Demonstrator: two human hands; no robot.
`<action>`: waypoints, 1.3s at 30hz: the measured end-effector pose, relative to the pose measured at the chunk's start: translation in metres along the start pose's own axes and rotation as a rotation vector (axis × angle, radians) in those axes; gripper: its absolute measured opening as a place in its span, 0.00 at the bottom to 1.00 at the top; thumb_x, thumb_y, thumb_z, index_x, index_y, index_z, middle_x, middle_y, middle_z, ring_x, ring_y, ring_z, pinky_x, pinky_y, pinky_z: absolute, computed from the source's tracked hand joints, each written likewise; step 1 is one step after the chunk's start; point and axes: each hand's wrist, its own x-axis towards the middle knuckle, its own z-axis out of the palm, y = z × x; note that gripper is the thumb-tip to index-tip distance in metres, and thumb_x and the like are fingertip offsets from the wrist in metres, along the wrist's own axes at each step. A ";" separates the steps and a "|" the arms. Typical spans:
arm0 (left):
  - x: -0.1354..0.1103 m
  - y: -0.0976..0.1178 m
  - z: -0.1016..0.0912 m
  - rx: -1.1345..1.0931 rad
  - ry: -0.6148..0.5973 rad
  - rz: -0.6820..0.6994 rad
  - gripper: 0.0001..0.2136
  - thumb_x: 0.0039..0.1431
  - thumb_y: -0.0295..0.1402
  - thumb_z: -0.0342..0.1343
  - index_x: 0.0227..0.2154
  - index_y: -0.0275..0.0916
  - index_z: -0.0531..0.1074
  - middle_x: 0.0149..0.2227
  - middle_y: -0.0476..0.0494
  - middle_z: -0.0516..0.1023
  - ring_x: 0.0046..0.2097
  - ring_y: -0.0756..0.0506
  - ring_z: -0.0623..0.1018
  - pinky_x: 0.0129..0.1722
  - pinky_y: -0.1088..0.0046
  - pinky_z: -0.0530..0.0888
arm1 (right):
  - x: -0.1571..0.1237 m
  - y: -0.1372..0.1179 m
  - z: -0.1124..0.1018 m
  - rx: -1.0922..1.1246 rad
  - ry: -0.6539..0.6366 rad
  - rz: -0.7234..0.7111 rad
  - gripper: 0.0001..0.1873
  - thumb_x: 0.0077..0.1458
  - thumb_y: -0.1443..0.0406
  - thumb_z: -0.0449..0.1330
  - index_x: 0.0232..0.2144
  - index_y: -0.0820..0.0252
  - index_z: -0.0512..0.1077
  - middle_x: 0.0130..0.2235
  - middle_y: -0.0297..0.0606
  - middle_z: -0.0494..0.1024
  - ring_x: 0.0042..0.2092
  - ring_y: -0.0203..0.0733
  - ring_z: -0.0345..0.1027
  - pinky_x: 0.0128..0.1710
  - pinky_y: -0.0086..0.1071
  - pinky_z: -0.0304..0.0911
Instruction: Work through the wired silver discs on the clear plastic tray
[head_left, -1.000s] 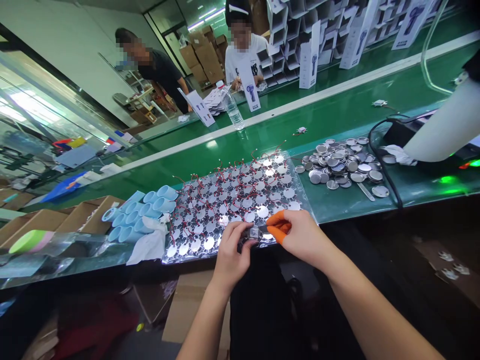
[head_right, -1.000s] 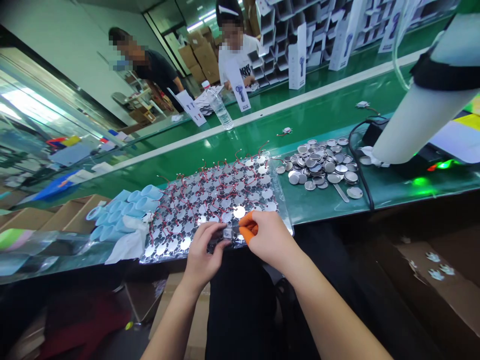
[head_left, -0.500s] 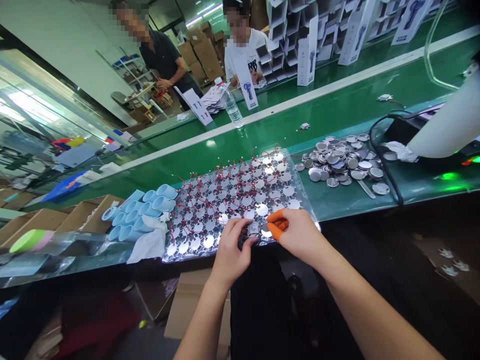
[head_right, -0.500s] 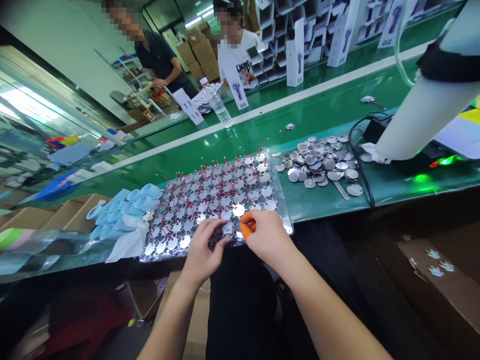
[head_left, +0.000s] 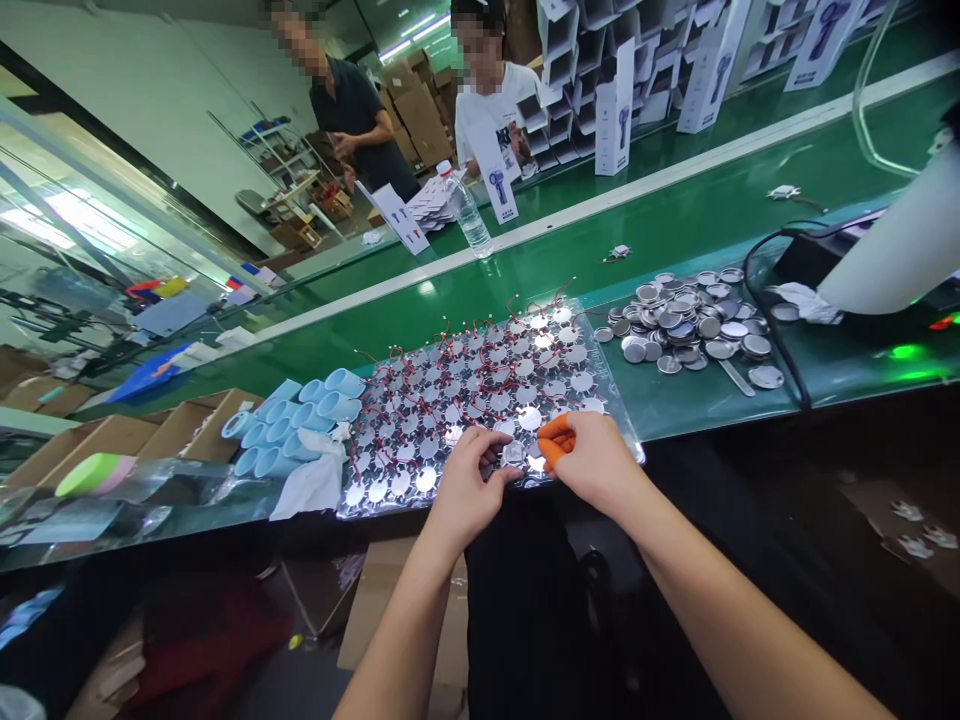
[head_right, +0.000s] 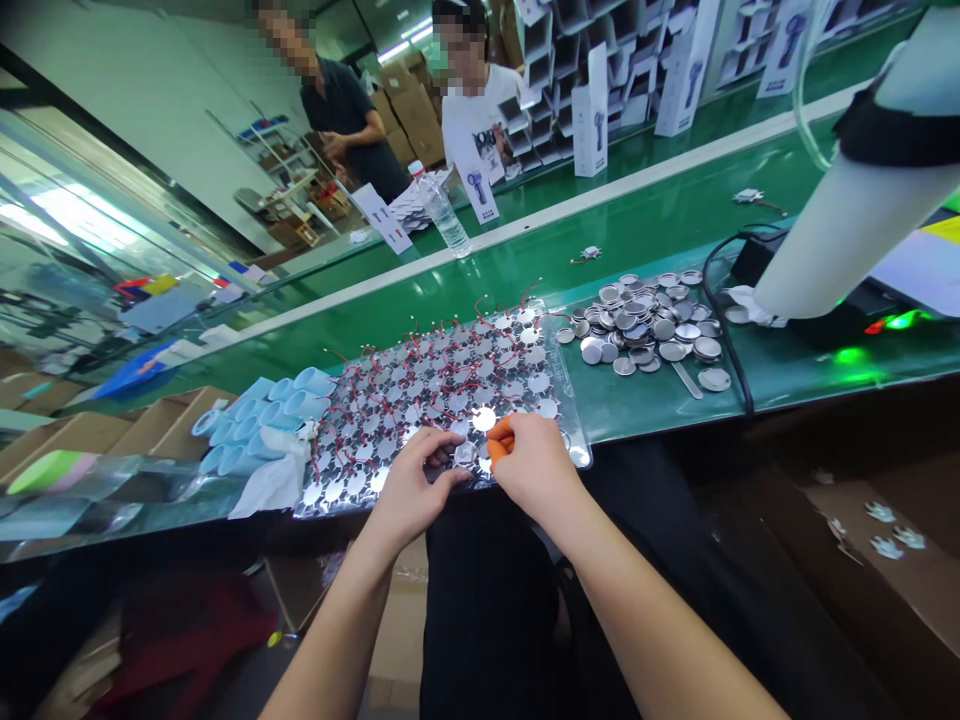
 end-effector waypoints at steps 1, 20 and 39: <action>0.000 0.000 0.000 -0.001 -0.001 0.000 0.15 0.51 0.24 0.61 0.42 0.41 0.74 0.38 0.46 0.71 0.37 0.47 0.70 0.38 0.69 0.71 | 0.000 0.000 0.001 0.009 0.000 0.005 0.09 0.46 0.73 0.61 0.32 0.58 0.77 0.29 0.39 0.82 0.31 0.45 0.78 0.31 0.33 0.72; 0.001 -0.002 -0.001 -0.017 0.003 -0.025 0.14 0.49 0.24 0.65 0.40 0.41 0.76 0.36 0.48 0.70 0.36 0.48 0.70 0.37 0.70 0.70 | 0.001 -0.004 0.002 0.036 -0.007 0.019 0.06 0.46 0.72 0.64 0.28 0.58 0.73 0.27 0.37 0.79 0.26 0.42 0.76 0.25 0.32 0.71; 0.004 0.000 -0.010 -0.041 -0.089 -0.049 0.17 0.51 0.29 0.67 0.44 0.43 0.75 0.40 0.47 0.69 0.38 0.48 0.70 0.38 0.71 0.70 | -0.001 -0.005 -0.006 0.035 -0.135 -0.203 0.03 0.52 0.68 0.63 0.32 0.58 0.73 0.30 0.37 0.79 0.29 0.39 0.74 0.29 0.32 0.71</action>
